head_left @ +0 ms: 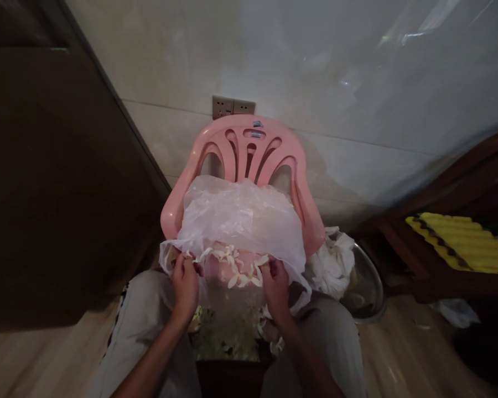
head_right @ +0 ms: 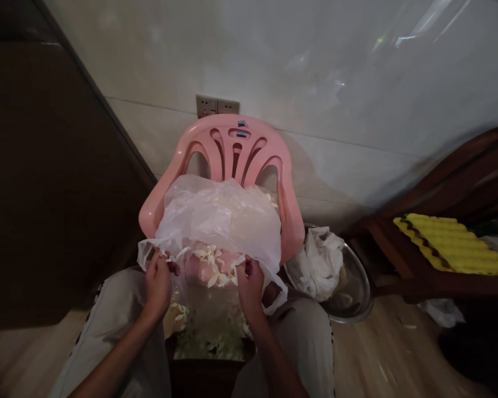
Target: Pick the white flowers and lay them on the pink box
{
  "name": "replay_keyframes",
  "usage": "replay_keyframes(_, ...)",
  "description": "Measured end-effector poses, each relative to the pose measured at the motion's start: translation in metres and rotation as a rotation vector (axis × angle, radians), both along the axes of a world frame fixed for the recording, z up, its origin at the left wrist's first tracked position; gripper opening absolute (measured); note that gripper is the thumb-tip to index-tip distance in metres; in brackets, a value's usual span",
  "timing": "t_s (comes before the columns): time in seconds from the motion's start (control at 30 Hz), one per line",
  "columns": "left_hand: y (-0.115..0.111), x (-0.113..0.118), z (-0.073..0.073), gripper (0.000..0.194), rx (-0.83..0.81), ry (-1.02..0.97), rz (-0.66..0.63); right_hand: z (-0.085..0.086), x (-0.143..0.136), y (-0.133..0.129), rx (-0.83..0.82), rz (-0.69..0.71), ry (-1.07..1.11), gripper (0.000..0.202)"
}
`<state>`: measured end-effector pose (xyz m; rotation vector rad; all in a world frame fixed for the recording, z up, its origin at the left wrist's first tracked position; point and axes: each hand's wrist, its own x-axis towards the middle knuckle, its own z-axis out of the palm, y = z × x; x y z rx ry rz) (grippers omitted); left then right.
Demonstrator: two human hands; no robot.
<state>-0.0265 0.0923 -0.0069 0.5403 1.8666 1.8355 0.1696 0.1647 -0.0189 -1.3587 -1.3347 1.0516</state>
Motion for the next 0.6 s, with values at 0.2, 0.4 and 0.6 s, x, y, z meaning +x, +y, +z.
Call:
replay_keyframes(0.2, 0.0, 0.011, 0.001, 0.028, -0.074, 0.061, -0.142, 0.002, 0.001, -0.002, -0.011, -0.024, -0.019, 0.02)
replay_keyframes(0.4, 0.0, 0.019, -0.002, 0.036, -0.145, 0.178, -0.315, 0.001, 0.0, -0.001, 0.06, 0.064, -0.073, 0.018)
replay_keyframes(0.6, 0.0, 0.02, -0.014, 0.032, -0.26, 0.362, -0.45, 0.003, 0.002, 0.001, 0.106, 0.193, -0.181, 0.018)
